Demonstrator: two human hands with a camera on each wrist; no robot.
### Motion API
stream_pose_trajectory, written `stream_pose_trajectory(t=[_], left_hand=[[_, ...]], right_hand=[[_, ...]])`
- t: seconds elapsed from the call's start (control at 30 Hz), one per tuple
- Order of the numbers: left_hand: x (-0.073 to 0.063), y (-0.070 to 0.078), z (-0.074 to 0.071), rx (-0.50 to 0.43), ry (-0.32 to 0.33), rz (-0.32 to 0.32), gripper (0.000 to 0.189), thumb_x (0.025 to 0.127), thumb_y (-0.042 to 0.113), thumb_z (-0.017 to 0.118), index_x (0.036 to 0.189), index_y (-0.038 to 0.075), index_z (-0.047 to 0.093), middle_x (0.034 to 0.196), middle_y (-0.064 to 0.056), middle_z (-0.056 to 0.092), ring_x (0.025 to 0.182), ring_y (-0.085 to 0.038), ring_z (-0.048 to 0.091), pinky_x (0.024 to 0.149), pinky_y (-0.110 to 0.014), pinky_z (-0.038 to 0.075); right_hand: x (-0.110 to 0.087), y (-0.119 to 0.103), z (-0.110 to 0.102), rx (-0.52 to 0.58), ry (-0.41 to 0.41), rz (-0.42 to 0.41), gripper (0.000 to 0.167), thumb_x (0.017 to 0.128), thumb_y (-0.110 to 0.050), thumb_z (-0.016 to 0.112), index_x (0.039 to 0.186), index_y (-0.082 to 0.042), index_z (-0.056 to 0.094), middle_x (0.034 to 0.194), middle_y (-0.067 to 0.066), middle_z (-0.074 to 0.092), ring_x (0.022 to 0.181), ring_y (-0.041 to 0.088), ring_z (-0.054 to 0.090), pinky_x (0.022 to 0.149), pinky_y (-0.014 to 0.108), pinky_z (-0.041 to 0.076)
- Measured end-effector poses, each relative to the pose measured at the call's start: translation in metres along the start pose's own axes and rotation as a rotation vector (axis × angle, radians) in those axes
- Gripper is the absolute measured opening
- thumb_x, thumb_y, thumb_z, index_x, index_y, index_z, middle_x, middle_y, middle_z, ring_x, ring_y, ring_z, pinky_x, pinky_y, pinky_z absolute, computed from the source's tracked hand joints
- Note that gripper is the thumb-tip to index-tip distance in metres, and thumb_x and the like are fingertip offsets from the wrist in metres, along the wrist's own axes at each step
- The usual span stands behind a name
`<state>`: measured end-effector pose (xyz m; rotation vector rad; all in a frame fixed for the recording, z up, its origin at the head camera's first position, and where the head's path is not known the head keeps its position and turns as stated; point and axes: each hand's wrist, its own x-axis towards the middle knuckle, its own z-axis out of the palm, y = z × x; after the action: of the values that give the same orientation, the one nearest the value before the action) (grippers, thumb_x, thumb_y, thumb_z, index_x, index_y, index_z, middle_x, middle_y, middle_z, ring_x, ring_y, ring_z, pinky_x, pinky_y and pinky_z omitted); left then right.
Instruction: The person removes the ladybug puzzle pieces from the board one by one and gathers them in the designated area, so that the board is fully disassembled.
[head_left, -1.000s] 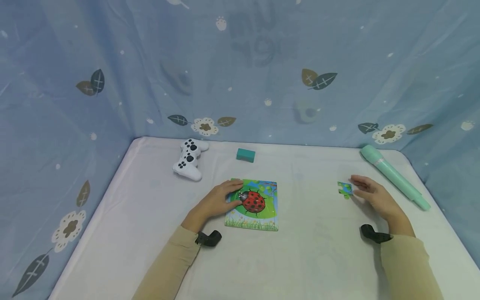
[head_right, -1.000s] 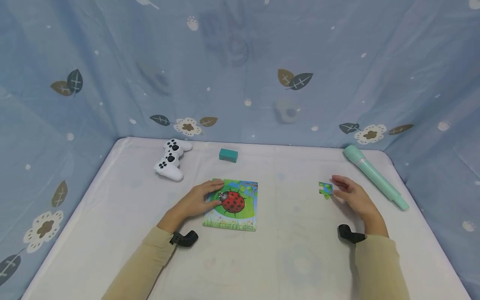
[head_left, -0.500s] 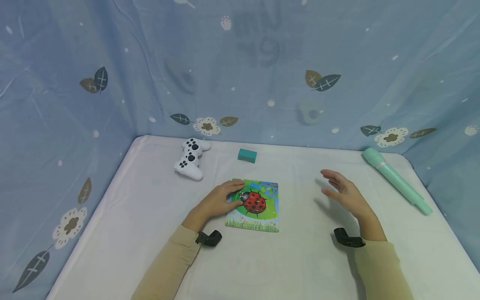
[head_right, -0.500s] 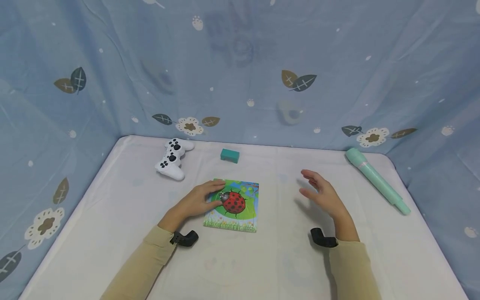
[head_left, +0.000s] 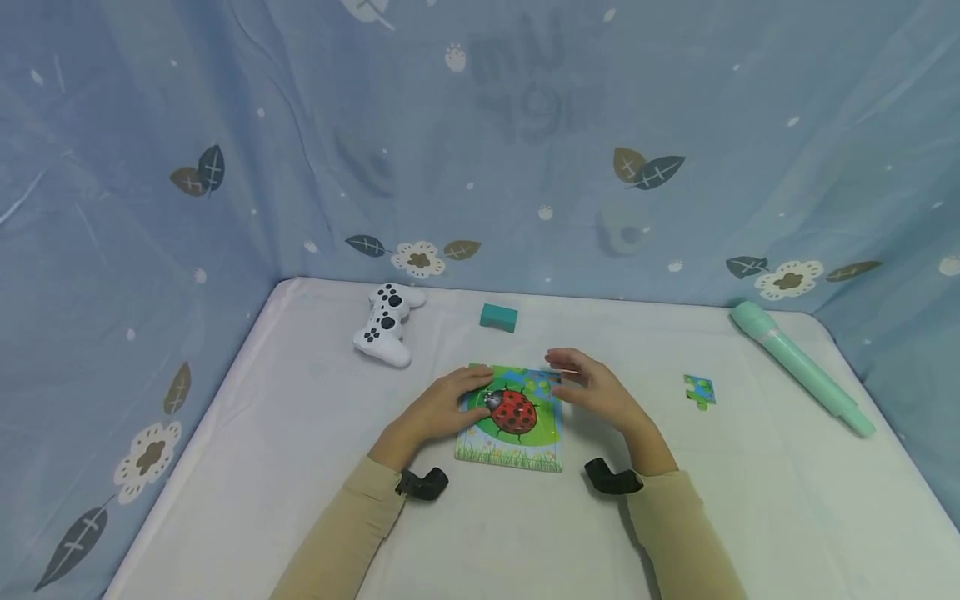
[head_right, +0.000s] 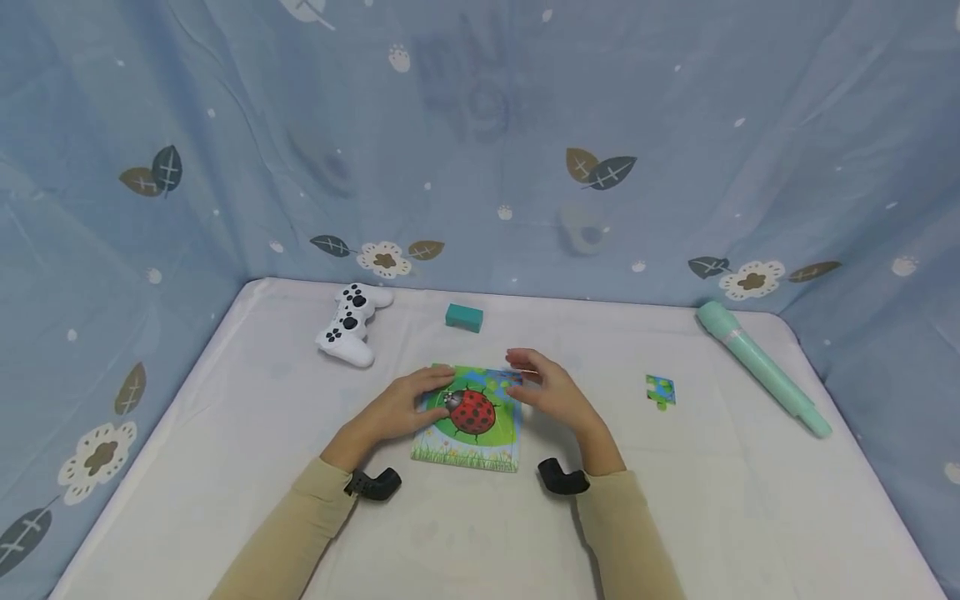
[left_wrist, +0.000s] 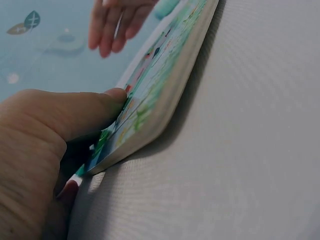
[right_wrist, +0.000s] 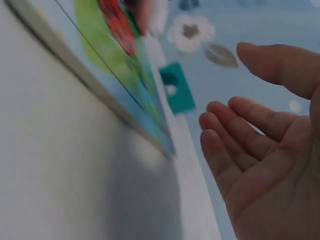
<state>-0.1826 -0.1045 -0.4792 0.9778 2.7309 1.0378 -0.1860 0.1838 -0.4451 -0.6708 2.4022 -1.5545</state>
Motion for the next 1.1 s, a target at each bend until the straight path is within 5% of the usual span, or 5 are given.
stream_pose_trajectory(t=[0.23,0.47,1.1], left_hand=[[0.005,0.001,-0.001,0.029,-0.015,0.013,0.057,0.088,0.032,0.067,0.136,0.006,0.052,0.144,-0.007,0.046,0.136,-0.025,0.039,0.114,-0.040,0.033],[0.005,-0.001,-0.001,0.030,-0.023,-0.005,0.057,0.088,0.033,0.067,0.137,0.008,0.051,0.145,-0.006,0.046,0.137,-0.025,0.039,0.114,-0.040,0.033],[0.001,0.000,-0.002,0.003,-0.025,-0.032,0.056,0.088,0.031,0.067,0.136,0.007,0.052,0.146,-0.006,0.045,0.138,-0.027,0.037,0.115,-0.044,0.031]], right_hand=[[0.006,-0.005,0.024,-0.137,-0.018,0.066,0.050,0.089,-0.011,0.065,0.133,0.004,0.047,0.129,0.022,0.055,0.115,0.037,0.055,0.099,0.052,0.045],[0.006,0.001,0.034,-0.236,0.052,0.012,0.045,0.087,-0.011,0.068,0.127,0.002,0.052,0.122,0.017,0.059,0.108,0.030,0.058,0.094,0.046,0.049],[0.014,0.004,0.054,-0.342,0.140,0.055,0.045,0.085,-0.016,0.070,0.124,0.002,0.056,0.105,0.011,0.057,0.096,0.023,0.052,0.087,0.041,0.048]])
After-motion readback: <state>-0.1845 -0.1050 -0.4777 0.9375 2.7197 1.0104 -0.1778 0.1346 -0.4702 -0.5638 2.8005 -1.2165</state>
